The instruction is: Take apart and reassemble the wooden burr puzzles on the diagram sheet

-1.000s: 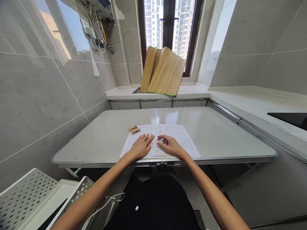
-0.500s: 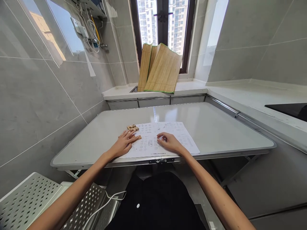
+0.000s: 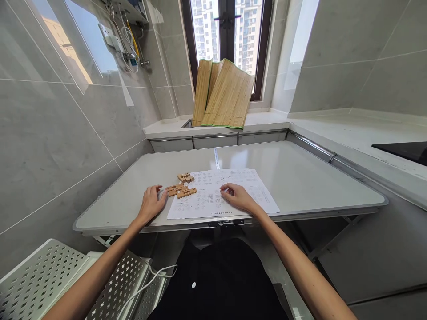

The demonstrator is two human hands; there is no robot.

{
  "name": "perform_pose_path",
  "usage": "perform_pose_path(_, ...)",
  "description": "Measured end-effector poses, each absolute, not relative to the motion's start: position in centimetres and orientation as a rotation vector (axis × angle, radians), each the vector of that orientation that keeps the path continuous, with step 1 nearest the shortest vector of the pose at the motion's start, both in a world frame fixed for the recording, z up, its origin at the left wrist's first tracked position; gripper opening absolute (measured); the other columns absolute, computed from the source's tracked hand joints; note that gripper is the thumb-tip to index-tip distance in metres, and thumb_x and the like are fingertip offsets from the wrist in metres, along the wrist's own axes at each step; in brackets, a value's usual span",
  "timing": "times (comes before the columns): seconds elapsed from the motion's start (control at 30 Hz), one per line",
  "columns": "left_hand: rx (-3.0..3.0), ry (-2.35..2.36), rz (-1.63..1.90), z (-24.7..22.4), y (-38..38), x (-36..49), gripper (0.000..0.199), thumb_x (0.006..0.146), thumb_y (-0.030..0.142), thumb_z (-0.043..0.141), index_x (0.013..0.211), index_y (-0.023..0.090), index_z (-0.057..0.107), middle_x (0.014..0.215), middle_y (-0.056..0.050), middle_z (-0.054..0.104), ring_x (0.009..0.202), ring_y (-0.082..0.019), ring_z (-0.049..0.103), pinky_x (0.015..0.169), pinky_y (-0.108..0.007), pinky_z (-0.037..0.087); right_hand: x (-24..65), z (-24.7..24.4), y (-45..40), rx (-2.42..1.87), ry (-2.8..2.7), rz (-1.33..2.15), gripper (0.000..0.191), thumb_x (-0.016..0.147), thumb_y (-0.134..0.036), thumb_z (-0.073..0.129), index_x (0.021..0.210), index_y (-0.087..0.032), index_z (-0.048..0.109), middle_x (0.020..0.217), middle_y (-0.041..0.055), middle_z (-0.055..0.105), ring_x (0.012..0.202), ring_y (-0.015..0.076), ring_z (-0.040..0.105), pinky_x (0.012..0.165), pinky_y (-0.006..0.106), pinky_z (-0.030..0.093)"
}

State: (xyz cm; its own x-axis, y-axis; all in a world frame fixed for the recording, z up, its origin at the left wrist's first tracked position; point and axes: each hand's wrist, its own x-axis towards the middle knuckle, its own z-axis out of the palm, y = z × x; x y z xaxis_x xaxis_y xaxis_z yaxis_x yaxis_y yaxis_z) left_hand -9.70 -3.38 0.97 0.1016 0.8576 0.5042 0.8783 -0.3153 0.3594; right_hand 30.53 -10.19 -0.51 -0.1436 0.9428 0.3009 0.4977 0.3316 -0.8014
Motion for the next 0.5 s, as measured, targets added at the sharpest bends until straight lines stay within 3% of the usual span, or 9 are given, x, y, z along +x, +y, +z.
perform_pose_path(0.13, -2.310, -1.899, -1.035, 0.52, -2.68, -9.98, 0.042, 0.093, 0.042, 0.057, 0.125, 0.015, 0.062, 0.115, -0.018, 0.072, 0.114, -0.039, 0.064, 0.107, -0.060, 0.048, 30.52, -0.48, -10.21, -1.293, -1.780, 0.679, 0.034, 0.097, -0.048, 0.061, 0.114, -0.023, 0.076, 0.085, 0.0026, 0.068, 0.073, 0.0195, 0.056, 0.071, 0.034, 0.046)
perform_pose_path(0.5, -2.584, -1.788, -1.064, 1.27, -3.41, -9.57, 0.044, 0.089, 0.041, 0.060, 0.127, 0.018, 0.061, 0.125, -0.013, 0.075, 0.122, -0.034, 0.066, 0.109, -0.050, 0.051, 30.34, -0.04, -10.62, -1.312, -1.775, 0.677, 0.033, 0.097, -0.049, 0.061, 0.112, -0.024, 0.076, 0.087, 0.0027, 0.069, 0.075, 0.0200, 0.057, 0.073, 0.035, 0.047)
